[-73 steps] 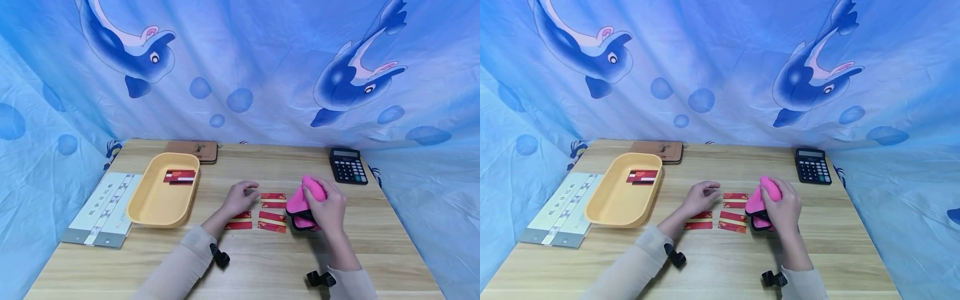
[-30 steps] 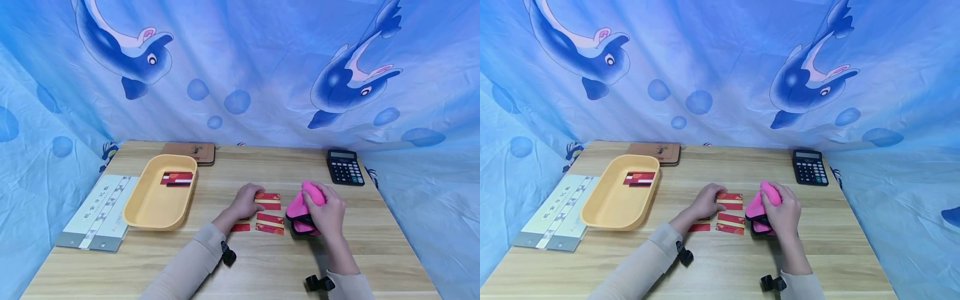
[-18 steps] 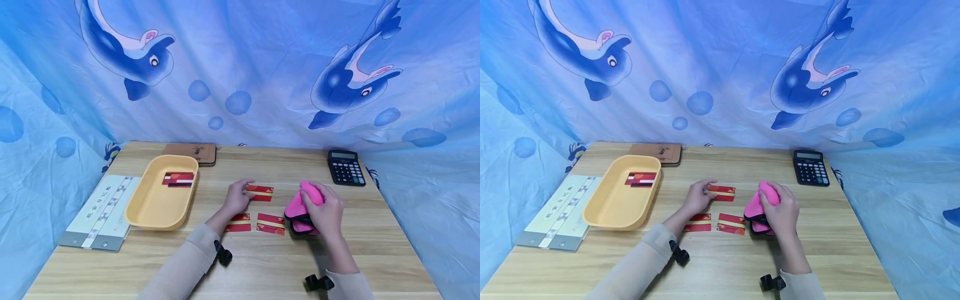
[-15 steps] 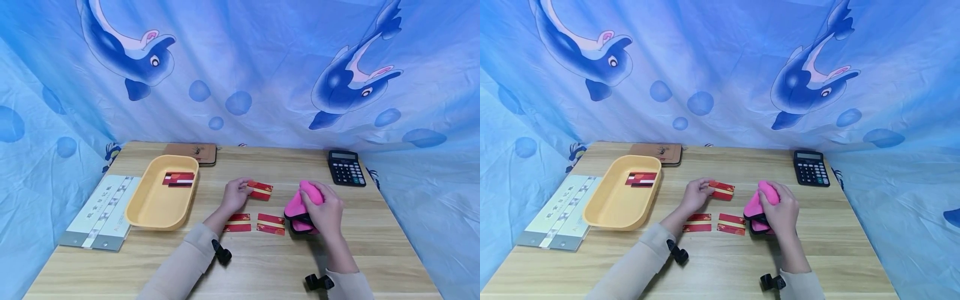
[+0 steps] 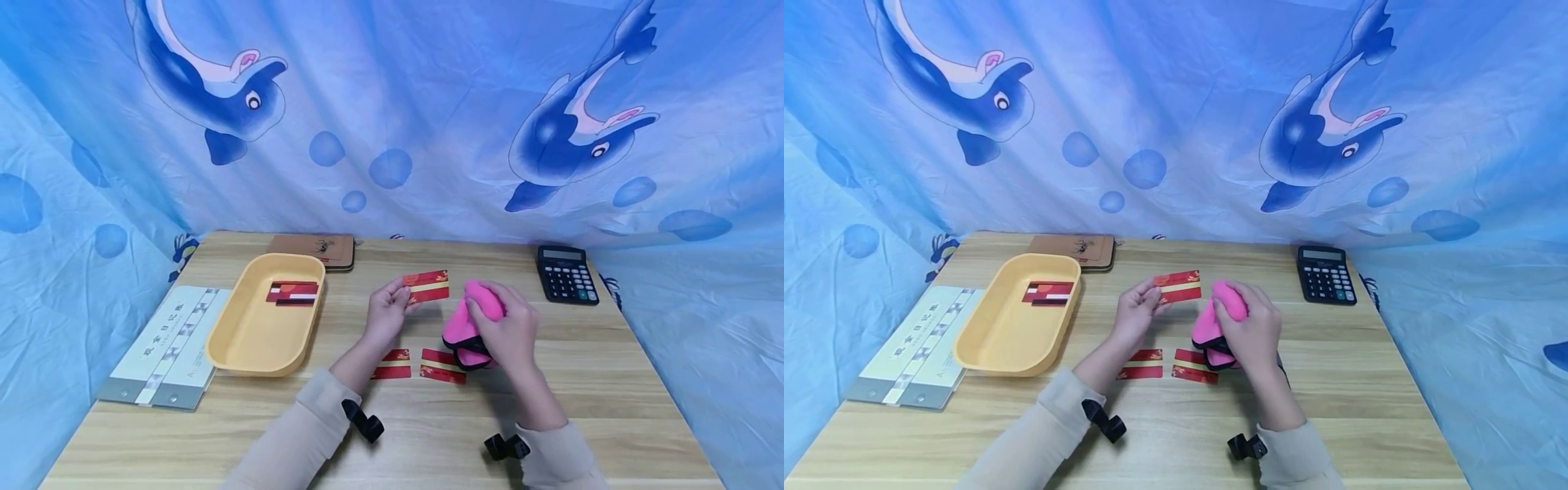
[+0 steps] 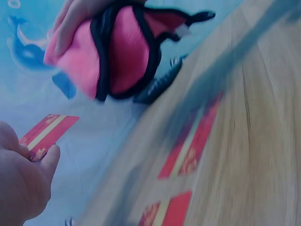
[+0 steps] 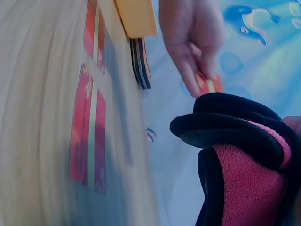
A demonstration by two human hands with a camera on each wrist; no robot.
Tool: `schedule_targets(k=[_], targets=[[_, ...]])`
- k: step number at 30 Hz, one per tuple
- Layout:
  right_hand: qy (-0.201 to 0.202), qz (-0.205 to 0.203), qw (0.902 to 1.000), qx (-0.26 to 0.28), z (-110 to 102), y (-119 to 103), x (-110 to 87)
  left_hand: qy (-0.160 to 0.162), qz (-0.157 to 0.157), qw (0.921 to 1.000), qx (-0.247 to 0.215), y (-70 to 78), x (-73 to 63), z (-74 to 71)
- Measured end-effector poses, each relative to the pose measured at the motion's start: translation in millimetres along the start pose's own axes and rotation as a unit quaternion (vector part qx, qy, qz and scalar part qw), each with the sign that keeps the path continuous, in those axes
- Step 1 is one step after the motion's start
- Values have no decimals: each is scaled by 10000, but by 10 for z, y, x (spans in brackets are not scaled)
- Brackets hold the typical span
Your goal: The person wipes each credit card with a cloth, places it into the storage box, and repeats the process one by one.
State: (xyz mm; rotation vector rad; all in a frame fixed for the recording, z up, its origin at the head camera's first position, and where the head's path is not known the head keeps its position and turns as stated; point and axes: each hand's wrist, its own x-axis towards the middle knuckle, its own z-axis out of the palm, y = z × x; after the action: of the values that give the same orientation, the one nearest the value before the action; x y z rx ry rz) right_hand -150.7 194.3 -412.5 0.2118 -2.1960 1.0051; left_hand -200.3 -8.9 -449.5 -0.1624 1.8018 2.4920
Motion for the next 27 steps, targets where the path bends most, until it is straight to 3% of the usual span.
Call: schedule_targets(k=[9,14,17,23,27], targets=[[-51,-150,9997,-177,101,-121,91,-831,116,9964,-136,143,-155,24],[-89,-196,9981,-581,156,-176,109,-1199,290,9923,118,181,-220,-4],[-67,-419,9961,-772,224,-238,117,-1390,556,9882,325,174,-241,19],[-177,-1072,9932,-422,376,-439,61,-1352,1218,9781,1006,119,-259,79],[-198,-1197,9921,-330,383,-459,19,-1304,1195,9776,1144,105,-271,71]])
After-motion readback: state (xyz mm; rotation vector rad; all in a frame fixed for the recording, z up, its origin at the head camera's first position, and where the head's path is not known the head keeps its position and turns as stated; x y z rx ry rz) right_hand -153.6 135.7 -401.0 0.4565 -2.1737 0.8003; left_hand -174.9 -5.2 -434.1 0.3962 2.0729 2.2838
